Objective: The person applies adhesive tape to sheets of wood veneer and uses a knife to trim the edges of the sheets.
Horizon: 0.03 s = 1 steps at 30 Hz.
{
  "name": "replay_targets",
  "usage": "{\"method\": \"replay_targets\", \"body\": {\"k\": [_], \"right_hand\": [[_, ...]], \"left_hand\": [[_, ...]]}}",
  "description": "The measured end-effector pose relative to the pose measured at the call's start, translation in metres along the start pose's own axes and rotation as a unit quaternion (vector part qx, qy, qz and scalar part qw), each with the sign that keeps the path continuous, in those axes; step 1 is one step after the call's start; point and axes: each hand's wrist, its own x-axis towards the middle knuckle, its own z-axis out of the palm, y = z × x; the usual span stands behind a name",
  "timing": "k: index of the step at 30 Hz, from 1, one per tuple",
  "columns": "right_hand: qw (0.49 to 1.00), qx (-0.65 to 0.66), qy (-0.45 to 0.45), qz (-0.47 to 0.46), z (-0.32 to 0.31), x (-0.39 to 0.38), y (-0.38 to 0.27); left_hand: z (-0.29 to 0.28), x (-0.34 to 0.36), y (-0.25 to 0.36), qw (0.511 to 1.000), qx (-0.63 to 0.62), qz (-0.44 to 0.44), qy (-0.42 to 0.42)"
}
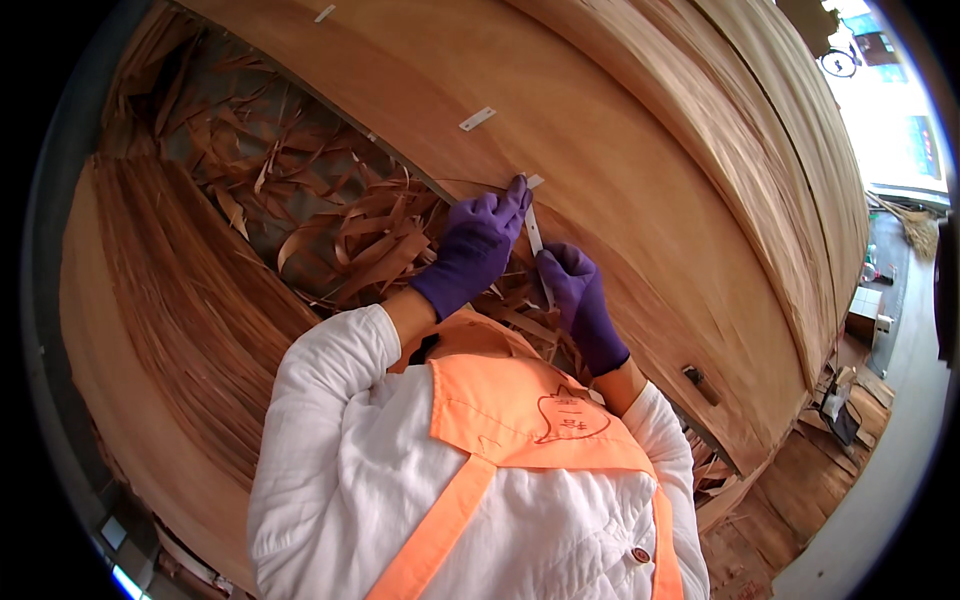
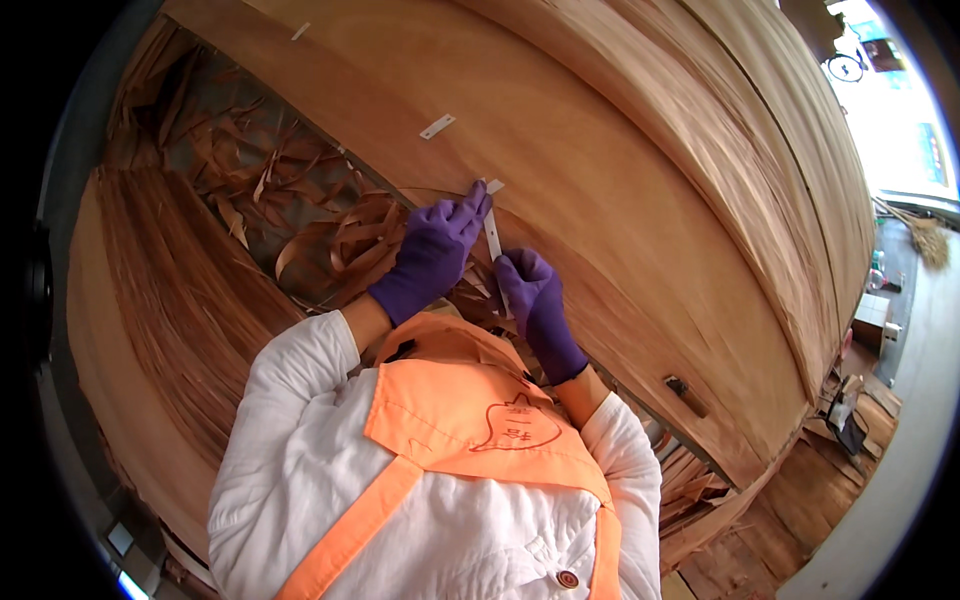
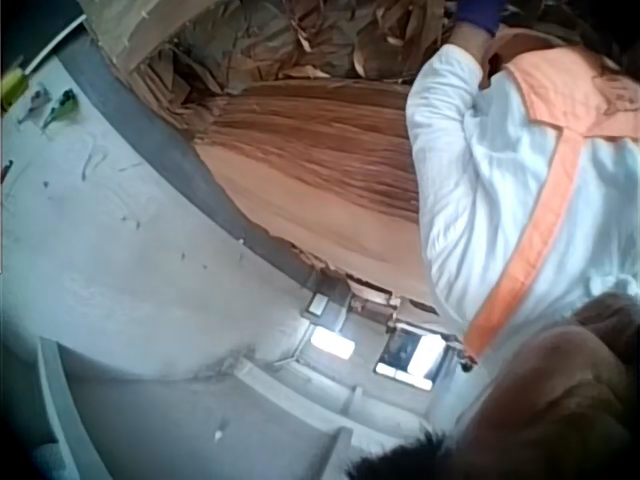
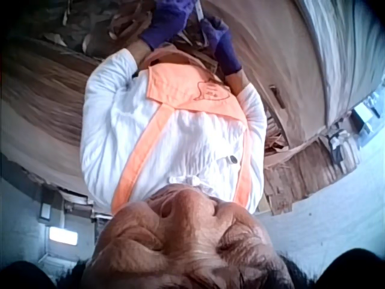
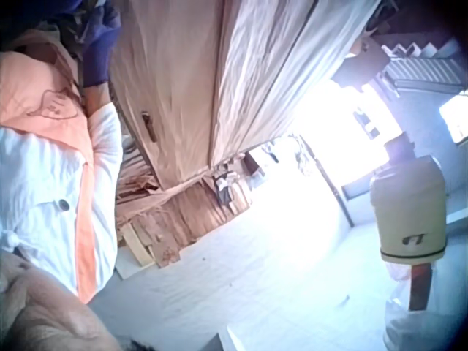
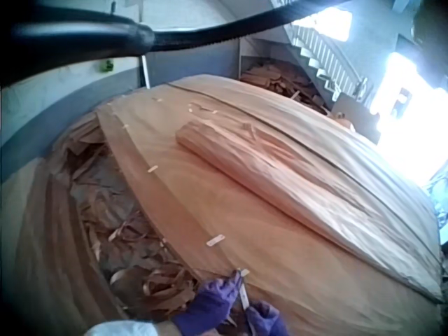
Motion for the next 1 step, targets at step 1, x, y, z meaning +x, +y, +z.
{"method": "replay_targets", "body": {"k": [1], "right_hand": [[1.0,-0.017,0.009,-0.005,-0.0012,-0.0001,0.0024]], "left_hand": [[0.0099,-0.0024,0.0007,0.999,0.032,0.005,0.005]]}}
